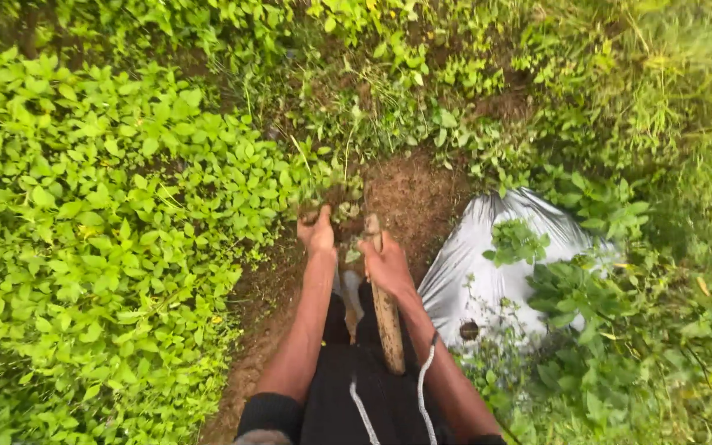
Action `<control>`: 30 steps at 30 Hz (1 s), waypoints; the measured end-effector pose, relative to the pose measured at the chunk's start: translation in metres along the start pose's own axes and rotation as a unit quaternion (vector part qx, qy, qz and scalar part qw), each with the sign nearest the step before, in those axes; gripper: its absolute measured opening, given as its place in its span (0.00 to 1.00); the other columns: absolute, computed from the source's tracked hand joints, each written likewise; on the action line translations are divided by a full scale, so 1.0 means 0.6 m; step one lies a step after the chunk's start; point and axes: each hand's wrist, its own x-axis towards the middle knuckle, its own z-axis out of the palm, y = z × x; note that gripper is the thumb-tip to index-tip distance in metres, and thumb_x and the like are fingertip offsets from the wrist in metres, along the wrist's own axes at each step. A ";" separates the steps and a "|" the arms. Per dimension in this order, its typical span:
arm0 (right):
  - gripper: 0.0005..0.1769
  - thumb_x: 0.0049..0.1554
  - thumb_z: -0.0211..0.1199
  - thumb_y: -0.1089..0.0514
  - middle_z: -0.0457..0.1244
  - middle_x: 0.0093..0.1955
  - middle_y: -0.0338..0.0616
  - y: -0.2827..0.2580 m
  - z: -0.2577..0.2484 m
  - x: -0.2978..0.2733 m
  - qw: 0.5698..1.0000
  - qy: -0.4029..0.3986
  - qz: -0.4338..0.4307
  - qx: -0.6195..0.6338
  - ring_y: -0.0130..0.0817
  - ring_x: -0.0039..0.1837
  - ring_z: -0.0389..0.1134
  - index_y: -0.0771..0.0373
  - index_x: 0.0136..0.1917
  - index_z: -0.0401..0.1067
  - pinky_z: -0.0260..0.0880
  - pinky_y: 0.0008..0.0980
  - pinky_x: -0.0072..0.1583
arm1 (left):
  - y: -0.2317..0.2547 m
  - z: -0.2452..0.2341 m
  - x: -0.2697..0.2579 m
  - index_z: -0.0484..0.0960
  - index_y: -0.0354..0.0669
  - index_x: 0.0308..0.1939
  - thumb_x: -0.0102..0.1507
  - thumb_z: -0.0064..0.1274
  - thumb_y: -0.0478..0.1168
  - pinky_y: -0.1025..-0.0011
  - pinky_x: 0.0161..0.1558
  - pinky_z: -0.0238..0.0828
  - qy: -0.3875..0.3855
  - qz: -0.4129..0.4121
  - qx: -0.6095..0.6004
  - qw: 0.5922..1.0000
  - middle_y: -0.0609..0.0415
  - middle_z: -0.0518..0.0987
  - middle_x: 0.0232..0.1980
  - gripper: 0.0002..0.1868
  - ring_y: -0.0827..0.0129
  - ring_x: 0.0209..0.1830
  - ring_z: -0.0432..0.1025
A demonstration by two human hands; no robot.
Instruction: Weeding a garden bed by hand and using a wooden stick to loosen the soil
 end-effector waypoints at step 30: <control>0.10 0.61 0.52 0.56 0.60 0.30 0.44 -0.321 -0.524 0.355 0.989 -0.049 -0.030 0.139 0.32 0.27 0.64 0.64 0.52 0.63 0.69 0.36 0.31 | 0.462 0.586 -0.292 0.61 0.50 0.78 0.59 0.71 0.48 0.35 0.74 0.56 -0.250 0.448 0.325 0.794 0.27 0.66 0.71 0.48 0.34 0.74 0.60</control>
